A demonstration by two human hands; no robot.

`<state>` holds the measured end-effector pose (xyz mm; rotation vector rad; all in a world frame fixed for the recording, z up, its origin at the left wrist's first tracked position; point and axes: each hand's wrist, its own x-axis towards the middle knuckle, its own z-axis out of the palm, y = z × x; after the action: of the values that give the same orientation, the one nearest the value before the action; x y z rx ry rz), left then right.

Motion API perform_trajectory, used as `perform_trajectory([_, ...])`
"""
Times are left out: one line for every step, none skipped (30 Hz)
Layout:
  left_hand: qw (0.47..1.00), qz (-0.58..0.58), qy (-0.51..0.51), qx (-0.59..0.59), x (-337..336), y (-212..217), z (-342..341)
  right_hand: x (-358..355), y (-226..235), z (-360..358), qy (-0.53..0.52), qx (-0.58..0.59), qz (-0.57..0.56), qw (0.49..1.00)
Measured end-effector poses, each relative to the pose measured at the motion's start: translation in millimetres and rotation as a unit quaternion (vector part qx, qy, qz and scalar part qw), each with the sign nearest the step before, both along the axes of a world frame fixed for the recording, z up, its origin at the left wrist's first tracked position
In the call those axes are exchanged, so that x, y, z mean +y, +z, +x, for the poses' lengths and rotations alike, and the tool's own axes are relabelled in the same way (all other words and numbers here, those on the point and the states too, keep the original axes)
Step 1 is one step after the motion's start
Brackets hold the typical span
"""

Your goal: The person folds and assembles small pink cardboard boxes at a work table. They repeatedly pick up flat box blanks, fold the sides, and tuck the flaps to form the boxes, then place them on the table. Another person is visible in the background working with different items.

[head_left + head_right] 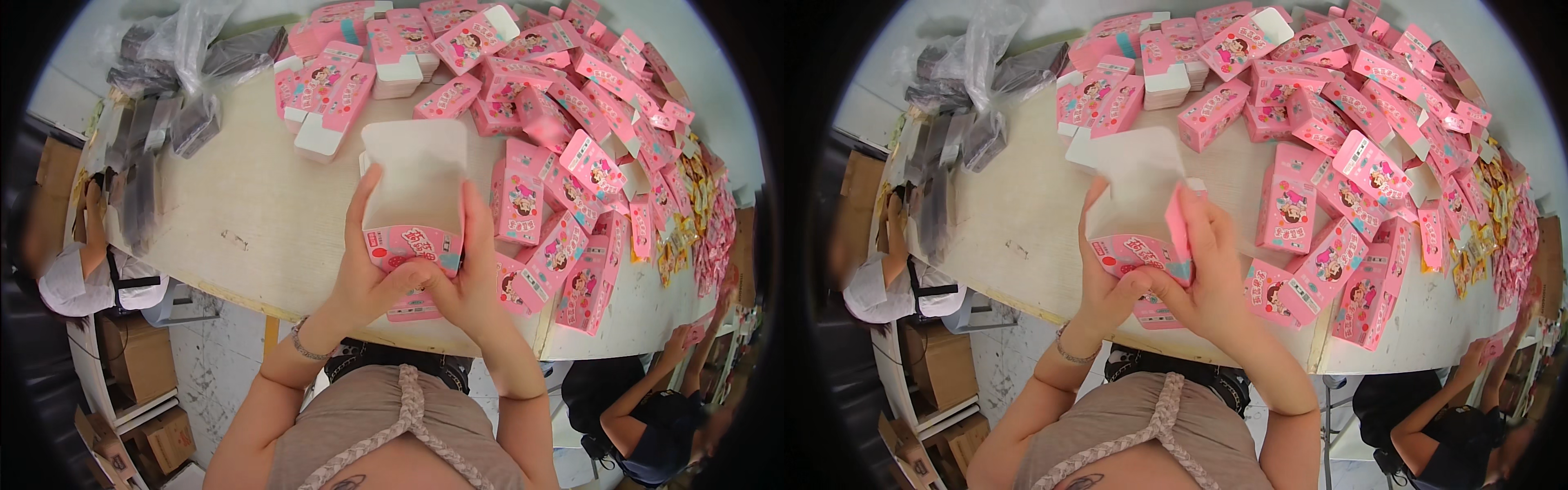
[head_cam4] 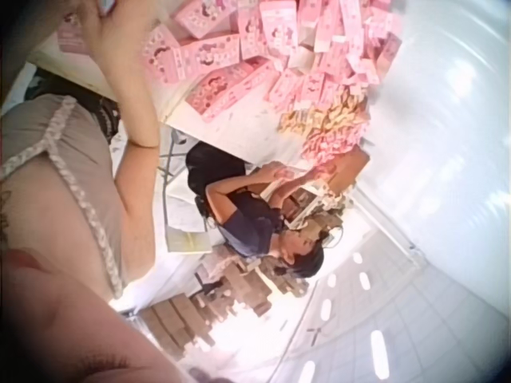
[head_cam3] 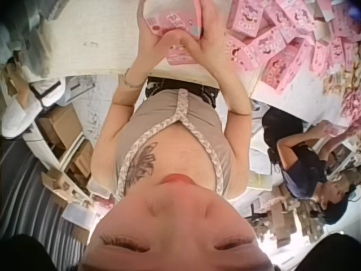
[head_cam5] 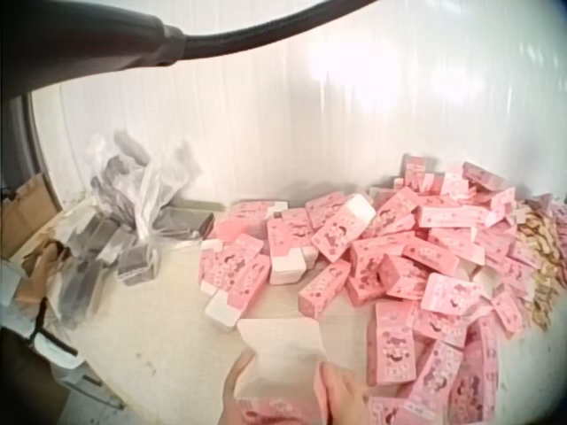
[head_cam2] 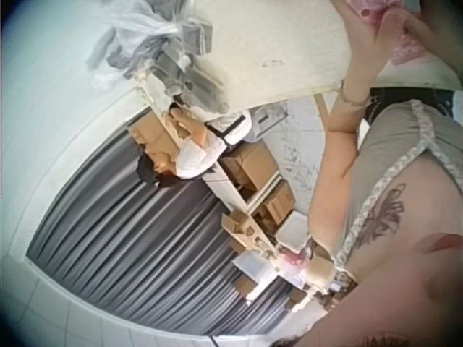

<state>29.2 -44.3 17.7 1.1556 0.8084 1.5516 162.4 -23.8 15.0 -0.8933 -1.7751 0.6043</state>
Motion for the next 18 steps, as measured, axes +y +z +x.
perform_trajectory([1.000,-0.018,-0.018,0.017,-2.9,-6.1,-9.2,0.8,-4.7,3.7,0.004,-0.037,0.039,0.999])
perform_trajectory([0.998,-0.035,-0.037,0.034,-4.6,-9.4,-17.3,1.4,-10.2,6.9,0.032,-0.029,0.026,0.999])
perform_trajectory([0.993,-0.050,-0.057,0.096,-5.4,-8.8,-23.8,1.9,-12.8,10.3,0.061,-0.021,0.013,0.998])
perform_trajectory([0.982,-0.065,-0.076,0.157,-6.0,-7.0,-29.7,2.9,-12.7,15.0,0.063,-0.042,-0.020,0.997])
perform_trajectory([0.968,-0.081,-0.094,0.219,-6.6,-4.5,-32.9,4.3,-12.6,19.6,0.065,-0.061,-0.054,0.995])
perform_trajectory([0.963,-0.101,-0.108,0.223,-7.1,0.9,-33.7,5.6,-11.3,15.2,0.052,-0.002,-0.076,0.996])
perform_trajectory([0.958,-0.120,-0.123,0.228,-7.6,8.7,-34.0,5.1,-10.3,11.0,0.040,0.059,-0.096,0.993])
perform_trajectory([0.953,-0.136,-0.137,0.234,-6.7,13.8,-33.9,5.0,-7.1,-7.4,0.013,0.198,-0.100,0.975])
perform_trajectory([0.953,-0.106,-0.131,0.251,-6.2,14.6,-33.5,3.5,-3.8,-11.3,0.001,0.277,-0.135,0.951])
perform_trajectory([0.952,-0.076,-0.126,0.268,-5.4,14.9,-32.0,2.5,-0.2,-15.1,-0.014,0.358,-0.161,0.920])
perform_trajectory([0.950,-0.047,-0.117,0.286,-5.7,16.1,-31.2,0.1,5.7,-10.6,-0.012,0.384,-0.218,0.897])
perform_trajectory([0.959,-0.059,-0.111,0.254,-6.7,14.2,-29.8,-0.7,8.7,-4.2,-0.011,0.407,-0.273,0.871])
perform_trajectory([0.967,-0.070,-0.104,0.221,-8.3,9.4,-28.1,0.7,8.0,3.2,0.044,0.398,-0.301,0.866])
perform_trajectory([0.974,-0.080,-0.099,0.189,-9.2,4.5,-27.0,2.4,8.8,9.8,0.096,0.385,-0.327,0.858])
perform_trajectory([0.975,-0.069,-0.091,0.192,-10.6,1.4,-27.8,2.0,13.7,13.1,0.128,0.366,-0.331,0.860])
perform_trajectory([0.975,-0.058,-0.084,0.195,-12.1,-1.2,-29.4,1.8,19.6,14.0,0.159,0.347,-0.335,0.861])
perform_trajectory([0.976,-0.050,-0.077,0.197,-13.2,-2.7,-29.7,0.2,22.6,13.3,0.139,0.315,-0.317,0.884])
perform_trajectory([0.978,-0.039,-0.081,0.190,-12.8,-2.3,-29.0,-2.5,24.9,11.4,0.119,0.281,-0.298,0.904])
